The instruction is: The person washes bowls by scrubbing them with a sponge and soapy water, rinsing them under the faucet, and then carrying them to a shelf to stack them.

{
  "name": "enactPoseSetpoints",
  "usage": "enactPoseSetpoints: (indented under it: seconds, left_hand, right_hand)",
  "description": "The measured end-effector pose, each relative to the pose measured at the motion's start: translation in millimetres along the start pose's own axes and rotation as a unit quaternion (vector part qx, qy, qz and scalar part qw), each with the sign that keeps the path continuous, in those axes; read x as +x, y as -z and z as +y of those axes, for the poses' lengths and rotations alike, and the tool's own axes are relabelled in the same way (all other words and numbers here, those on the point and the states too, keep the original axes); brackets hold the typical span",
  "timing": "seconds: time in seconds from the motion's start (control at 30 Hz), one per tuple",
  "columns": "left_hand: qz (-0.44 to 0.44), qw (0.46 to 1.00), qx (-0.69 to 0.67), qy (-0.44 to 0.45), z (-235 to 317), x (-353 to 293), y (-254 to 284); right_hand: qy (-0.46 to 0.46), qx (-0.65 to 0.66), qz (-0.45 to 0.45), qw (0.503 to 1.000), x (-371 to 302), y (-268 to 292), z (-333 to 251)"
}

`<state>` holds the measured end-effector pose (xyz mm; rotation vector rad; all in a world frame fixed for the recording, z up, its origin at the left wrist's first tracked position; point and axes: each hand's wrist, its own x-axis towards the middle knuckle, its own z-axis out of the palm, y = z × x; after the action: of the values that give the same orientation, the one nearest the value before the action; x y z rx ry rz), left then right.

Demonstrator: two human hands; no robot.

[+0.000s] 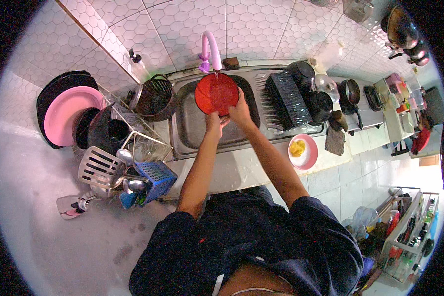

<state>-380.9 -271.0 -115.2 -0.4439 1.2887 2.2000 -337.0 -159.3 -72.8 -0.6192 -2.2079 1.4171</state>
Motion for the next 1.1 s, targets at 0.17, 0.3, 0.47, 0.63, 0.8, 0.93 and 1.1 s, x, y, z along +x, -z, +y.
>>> enactPoseSetpoints:
  seconds: [0.17, 0.3, 0.47, 0.63, 0.8, 0.93, 1.1]
  left_hand:
    - [-0.002, 0.979, 0.200, -0.034, 43, 0, 35]
    - [0.002, 0.995, 0.101, 0.012, 33, -3, 2]
    - [-0.075, 0.990, 0.096, 0.065, 7, 26, 35]
    - [0.009, 0.991, 0.131, -0.008, 26, 82, 72]
    - [0.025, 0.977, 0.130, -0.170, 58, 96, -17]
    - [0.049, 0.949, 0.086, -0.299, 100, 133, -33]
    - [-0.039, 0.802, 0.466, -0.372, 92, 146, -58]
  right_hand:
    - [-0.196, 0.049, -0.345, 0.917, 33, 80, -30]
    - [-0.162, 0.116, -0.152, 0.968, 1, 45, -27]
    - [-0.065, 0.094, -0.133, 0.985, -10, 48, -8]
    - [0.045, -0.208, 0.005, 0.977, -21, 44, -74]
    - [0.223, -0.344, 0.128, 0.903, -14, 81, -65]
    - [0.253, -0.355, 0.191, 0.880, 4, 80, -76]
    - [0.293, -0.283, 0.242, 0.881, 8, 94, -85]
